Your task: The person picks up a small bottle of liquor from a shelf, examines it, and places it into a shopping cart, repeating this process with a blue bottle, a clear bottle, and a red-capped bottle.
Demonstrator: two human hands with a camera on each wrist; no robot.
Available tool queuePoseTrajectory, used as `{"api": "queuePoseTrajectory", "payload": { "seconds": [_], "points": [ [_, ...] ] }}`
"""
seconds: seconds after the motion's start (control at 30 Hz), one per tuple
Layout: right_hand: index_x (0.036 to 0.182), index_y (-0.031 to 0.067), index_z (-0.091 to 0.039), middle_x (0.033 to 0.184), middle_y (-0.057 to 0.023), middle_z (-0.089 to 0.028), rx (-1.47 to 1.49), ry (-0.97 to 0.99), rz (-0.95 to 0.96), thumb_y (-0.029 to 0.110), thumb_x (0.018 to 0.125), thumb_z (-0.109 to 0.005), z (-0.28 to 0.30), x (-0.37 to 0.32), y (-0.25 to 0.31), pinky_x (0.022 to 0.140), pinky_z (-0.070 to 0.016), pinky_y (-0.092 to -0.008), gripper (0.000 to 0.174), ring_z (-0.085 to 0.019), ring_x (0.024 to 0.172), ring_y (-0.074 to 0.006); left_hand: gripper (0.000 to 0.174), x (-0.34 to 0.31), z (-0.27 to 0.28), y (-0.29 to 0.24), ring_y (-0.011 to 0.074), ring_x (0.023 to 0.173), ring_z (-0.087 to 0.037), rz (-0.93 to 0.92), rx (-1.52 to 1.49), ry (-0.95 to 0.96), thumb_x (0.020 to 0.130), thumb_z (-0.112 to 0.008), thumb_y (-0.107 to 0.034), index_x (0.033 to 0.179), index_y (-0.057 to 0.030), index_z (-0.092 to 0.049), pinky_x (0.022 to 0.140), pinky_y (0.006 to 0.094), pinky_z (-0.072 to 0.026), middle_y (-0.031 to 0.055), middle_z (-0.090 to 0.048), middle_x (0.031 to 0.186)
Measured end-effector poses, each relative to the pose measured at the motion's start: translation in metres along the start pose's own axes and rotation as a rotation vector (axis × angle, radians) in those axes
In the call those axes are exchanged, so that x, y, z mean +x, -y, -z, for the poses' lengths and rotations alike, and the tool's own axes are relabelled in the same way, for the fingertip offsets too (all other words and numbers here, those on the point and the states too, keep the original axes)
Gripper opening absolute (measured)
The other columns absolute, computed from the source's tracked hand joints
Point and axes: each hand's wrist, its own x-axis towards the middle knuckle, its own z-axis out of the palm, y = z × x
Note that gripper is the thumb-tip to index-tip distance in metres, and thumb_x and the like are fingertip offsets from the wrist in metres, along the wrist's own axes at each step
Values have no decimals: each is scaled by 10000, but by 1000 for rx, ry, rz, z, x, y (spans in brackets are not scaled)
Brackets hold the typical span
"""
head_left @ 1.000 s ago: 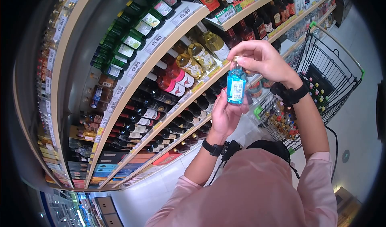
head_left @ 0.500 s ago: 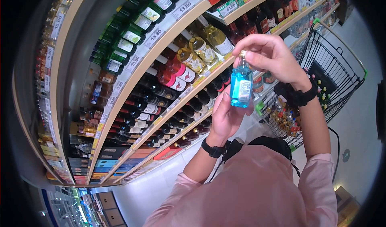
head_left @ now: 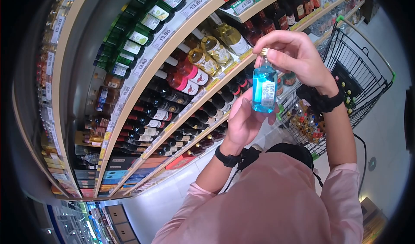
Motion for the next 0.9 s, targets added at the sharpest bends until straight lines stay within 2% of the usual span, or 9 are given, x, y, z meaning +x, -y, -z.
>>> {"api": "queuePoseTrajectory", "payload": {
  "seconds": [0.27, 0.33, 0.37, 0.43, 0.5, 0.53, 0.6, 0.77, 0.9],
  "points": [
    [1048, -2, -671, 855, -17, -670, -111, -134, 44, 158, 925, -631, 17, -13, -39, 683, -496, -206, 206, -604, 775, -50, 557, 11, -10, 10, 198, 838, -638, -3, 181, -150, 947, -624, -318, 1343, -30, -358, 660, 284, -491, 155, -636, 1066],
    [1070, 15, -673, 845, 5, -654, -150, -156, -40, 171, 926, -638, 21, -22, -39, 594, -477, -186, 215, -587, 726, -34, 502, 12, -6, 14, 198, 790, -638, 39, 107, -151, 962, -606, -266, 1330, -39, -349, 653, 287, -491, 160, -641, 1032],
    [1081, 16, -670, 856, 4, -650, -145, -155, -109, 171, 930, -635, 22, -26, -34, 572, -468, -181, 220, -582, 715, -32, 423, 12, -13, 16, 189, 724, -620, 50, 183, -229, 1007, -502, -333, 1287, -32, -403, 626, 280, -477, 144, -648, 947],
    [1110, 34, -672, 829, 22, -635, -112, -210, -164, 199, 939, -634, 21, -35, -42, 471, -386, -164, 240, -530, 637, -7, 496, 13, -2, 21, 165, 789, -618, 158, -25, -161, 1015, -433, -405, 1323, -16, -430, 648, 284, -485, 104, -646, 994],
    [1104, 33, -674, 785, 28, -622, -115, -146, -193, 218, 938, -642, 30, -46, -46, 476, -371, -171, 250, -509, 606, -8, 594, 14, 2, 27, 141, 803, -608, 270, -186, -181, 1027, -312, -494, 1282, 3, -515, 677, 291, -481, 81, -646, 992],
    [1086, 30, -677, 772, 28, -618, -105, -118, -185, 221, 935, -647, 33, -53, -51, 480, -377, -173, 246, -509, 597, -11, 614, 17, 14, 33, 144, 797, -607, 311, -275, -23, 1030, -292, -503, 1259, 18, -524, 691, 299, -480, 87, -649, 975],
    [949, 25, -673, 727, 25, -608, -152, -157, -315, 234, 909, -690, 39, -73, -53, 475, -372, -186, 213, -495, 552, -19, 643, 18, 13, 45, 207, 678, -606, 400, -105, -159, 1041, -205, -507, 1208, 17, -538, 669, 283, -475, 133, -648, 792],
    [746, 27, -610, 567, 33, -547, -418, -284, -471, 208, 888, -712, 74, -140, -87, 437, -355, -205, 251, -461, 479, -20, 418, 4, 30, 63, 158, 910, -621, 506, 220, -257, 1047, -403, -340, 1311, -25, -476, 776, 290, -494, 126, -624, 1113],
    [627, 22, -585, 513, 19, -514, -477, -505, -708, 288, 836, -753, 104, -220, -149, 458, -386, -255, 378, -491, 456, -62, 321, -28, 65, 67, 154, 898, -620, 513, 252, -443, 1015, -499, -255, 1253, -40, -523, 776, 278, -490, 103, -627, 1078]
  ]
}}
